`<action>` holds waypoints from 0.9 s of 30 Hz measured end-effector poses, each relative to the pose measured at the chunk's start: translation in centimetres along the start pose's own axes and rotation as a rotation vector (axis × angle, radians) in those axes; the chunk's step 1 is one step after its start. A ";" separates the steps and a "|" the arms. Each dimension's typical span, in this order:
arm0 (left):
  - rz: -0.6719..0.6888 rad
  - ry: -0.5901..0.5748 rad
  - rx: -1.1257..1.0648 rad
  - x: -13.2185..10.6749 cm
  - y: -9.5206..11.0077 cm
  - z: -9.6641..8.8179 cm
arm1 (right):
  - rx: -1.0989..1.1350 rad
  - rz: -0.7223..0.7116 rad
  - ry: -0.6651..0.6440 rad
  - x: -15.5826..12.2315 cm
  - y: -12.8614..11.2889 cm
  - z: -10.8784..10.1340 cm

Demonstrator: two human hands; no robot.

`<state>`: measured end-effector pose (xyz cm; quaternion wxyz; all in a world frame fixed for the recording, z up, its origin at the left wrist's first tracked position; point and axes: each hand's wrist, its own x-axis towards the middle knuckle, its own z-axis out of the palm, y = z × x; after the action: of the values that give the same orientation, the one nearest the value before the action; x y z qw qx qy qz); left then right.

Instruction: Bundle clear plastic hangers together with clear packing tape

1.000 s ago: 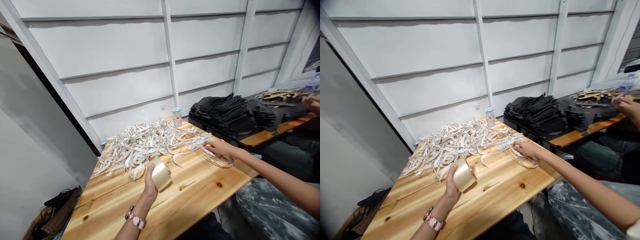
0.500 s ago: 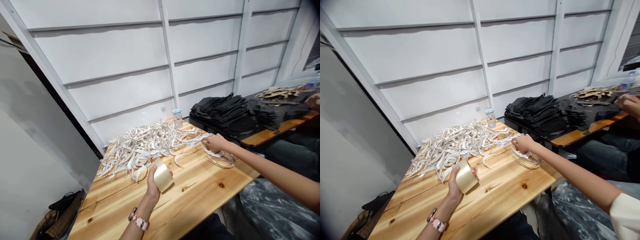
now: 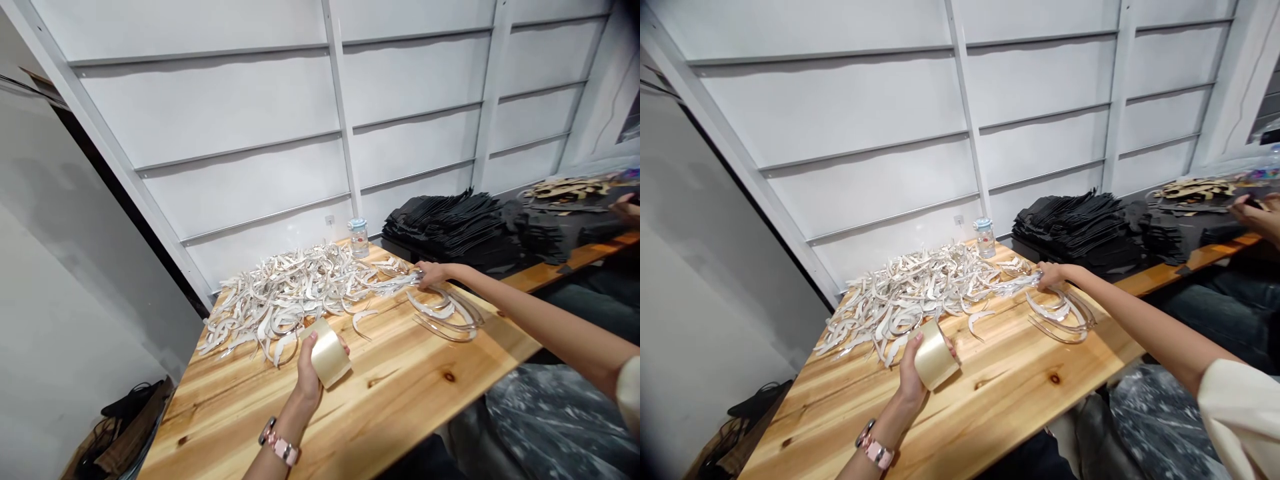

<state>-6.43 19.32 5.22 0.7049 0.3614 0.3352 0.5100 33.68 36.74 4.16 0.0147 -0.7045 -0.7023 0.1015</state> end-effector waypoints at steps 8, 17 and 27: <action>-0.024 0.004 -0.001 0.0 0.0 0.1 | 0.026 -0.086 -0.034 0.9 -0.8 0.0; 0.005 0.018 0.032 0.0 -0.1 -0.1 | 0.059 -0.097 -0.085 2.1 -0.3 0.2; -0.020 -0.003 0.000 0.0 0.0 0.0 | 0.136 -0.090 -0.088 0.5 0.8 -0.3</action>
<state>-6.43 19.33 5.27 0.7105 0.3588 0.3380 0.5021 34.54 37.23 4.28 0.0361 -0.6643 -0.7248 0.1792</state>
